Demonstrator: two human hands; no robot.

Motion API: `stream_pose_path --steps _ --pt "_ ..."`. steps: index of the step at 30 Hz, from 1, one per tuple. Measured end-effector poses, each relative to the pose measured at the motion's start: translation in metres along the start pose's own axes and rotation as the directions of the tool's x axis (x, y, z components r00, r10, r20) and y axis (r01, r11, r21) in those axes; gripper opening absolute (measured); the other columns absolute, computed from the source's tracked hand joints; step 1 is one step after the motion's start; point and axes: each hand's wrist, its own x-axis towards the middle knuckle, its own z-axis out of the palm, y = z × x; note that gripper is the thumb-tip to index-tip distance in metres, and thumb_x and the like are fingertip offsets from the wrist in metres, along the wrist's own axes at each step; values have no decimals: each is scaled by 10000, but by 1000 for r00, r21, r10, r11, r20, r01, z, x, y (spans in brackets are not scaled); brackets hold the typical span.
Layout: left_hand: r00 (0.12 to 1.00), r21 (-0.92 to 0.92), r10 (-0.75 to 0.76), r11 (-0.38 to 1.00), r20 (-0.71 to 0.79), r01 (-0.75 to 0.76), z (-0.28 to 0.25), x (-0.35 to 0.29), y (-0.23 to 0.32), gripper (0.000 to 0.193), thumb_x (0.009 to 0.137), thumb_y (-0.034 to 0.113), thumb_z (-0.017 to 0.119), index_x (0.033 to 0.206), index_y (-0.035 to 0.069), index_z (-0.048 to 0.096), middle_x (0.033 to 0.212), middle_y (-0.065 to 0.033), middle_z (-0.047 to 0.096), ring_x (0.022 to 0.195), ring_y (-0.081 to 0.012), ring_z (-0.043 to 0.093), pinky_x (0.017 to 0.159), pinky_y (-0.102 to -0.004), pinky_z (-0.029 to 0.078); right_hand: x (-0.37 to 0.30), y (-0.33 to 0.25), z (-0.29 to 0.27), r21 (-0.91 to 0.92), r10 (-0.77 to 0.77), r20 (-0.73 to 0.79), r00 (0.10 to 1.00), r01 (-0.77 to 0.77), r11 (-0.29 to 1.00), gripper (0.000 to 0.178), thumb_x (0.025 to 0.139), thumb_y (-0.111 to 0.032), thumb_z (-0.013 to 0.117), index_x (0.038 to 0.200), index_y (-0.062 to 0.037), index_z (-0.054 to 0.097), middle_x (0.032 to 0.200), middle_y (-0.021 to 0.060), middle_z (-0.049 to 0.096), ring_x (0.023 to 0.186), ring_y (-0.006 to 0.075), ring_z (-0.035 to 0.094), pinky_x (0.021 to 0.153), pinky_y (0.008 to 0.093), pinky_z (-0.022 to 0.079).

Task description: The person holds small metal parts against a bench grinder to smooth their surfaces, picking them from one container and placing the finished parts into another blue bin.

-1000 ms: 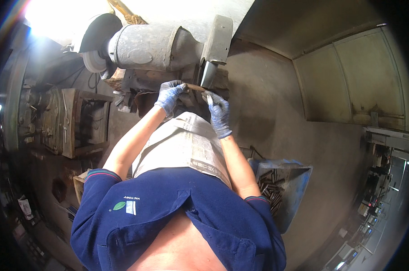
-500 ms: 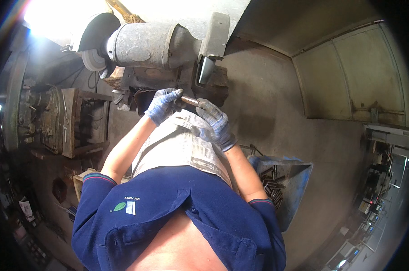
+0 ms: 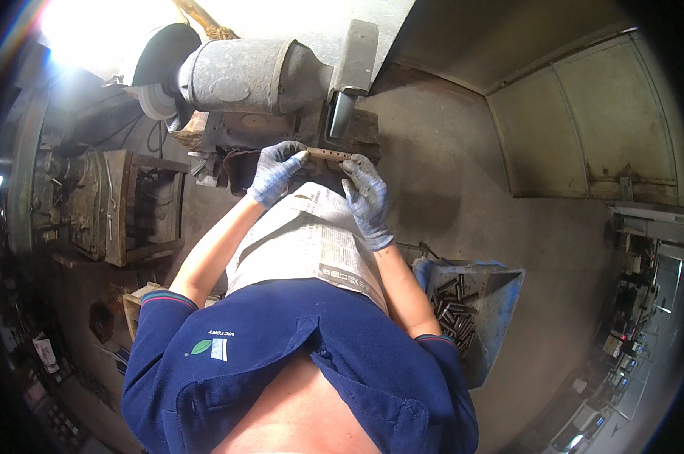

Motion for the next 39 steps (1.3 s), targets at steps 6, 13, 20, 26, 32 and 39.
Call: stream_pose_path --steps 6,13,20,26,32,39 --pt "992 -148 -108 984 -71 97 13 17 -17 93 879 49 570 930 -18 610 823 -101 652 678 -169 647 635 -283 555 -4 38 10 301 216 22 976 -213 930 235 890 22 500 1101 27 604 1107 123 599 1034 234 581 919 335 473" --pt "970 -307 -192 942 -152 138 39 37 -28 70 874 28 573 872 -35 603 771 -100 641 627 -178 630 597 -276 538 4 54 -1 476 416 45 908 -386 790 207 904 -55 530 1061 54 606 1088 142 607 1003 240 599 941 372 463" --pt "960 -264 -177 957 -215 118 30 42 -26 55 870 20 575 842 -21 599 758 -95 636 607 -175 620 573 -280 546 6 50 11 518 467 62 882 -428 740 216 908 -91 538 1065 38 611 1075 143 619 997 241 605 947 386 462" --pt "952 -189 -152 977 -267 103 4 39 -14 65 881 65 575 851 19 609 754 -59 639 628 -135 630 535 -261 531 18 39 35 564 436 109 894 -417 713 232 915 -90 525 1082 53 597 1072 153 616 1011 241 598 942 385 466" --pt "953 -189 -197 970 -231 155 5 42 -16 78 878 78 583 844 13 610 743 -77 639 598 -161 632 540 -299 561 18 42 33 701 496 134 858 -436 565 251 926 -135 520 1038 71 611 1020 166 631 988 254 607 927 379 478" --pt "960 -244 -202 958 -192 152 35 55 -34 91 873 11 556 842 -41 624 731 -108 640 595 -181 620 532 -289 549 8 57 6 713 578 82 812 -453 535 273 926 -179 531 931 69 646 962 148 643 966 262 611 929 379 474"
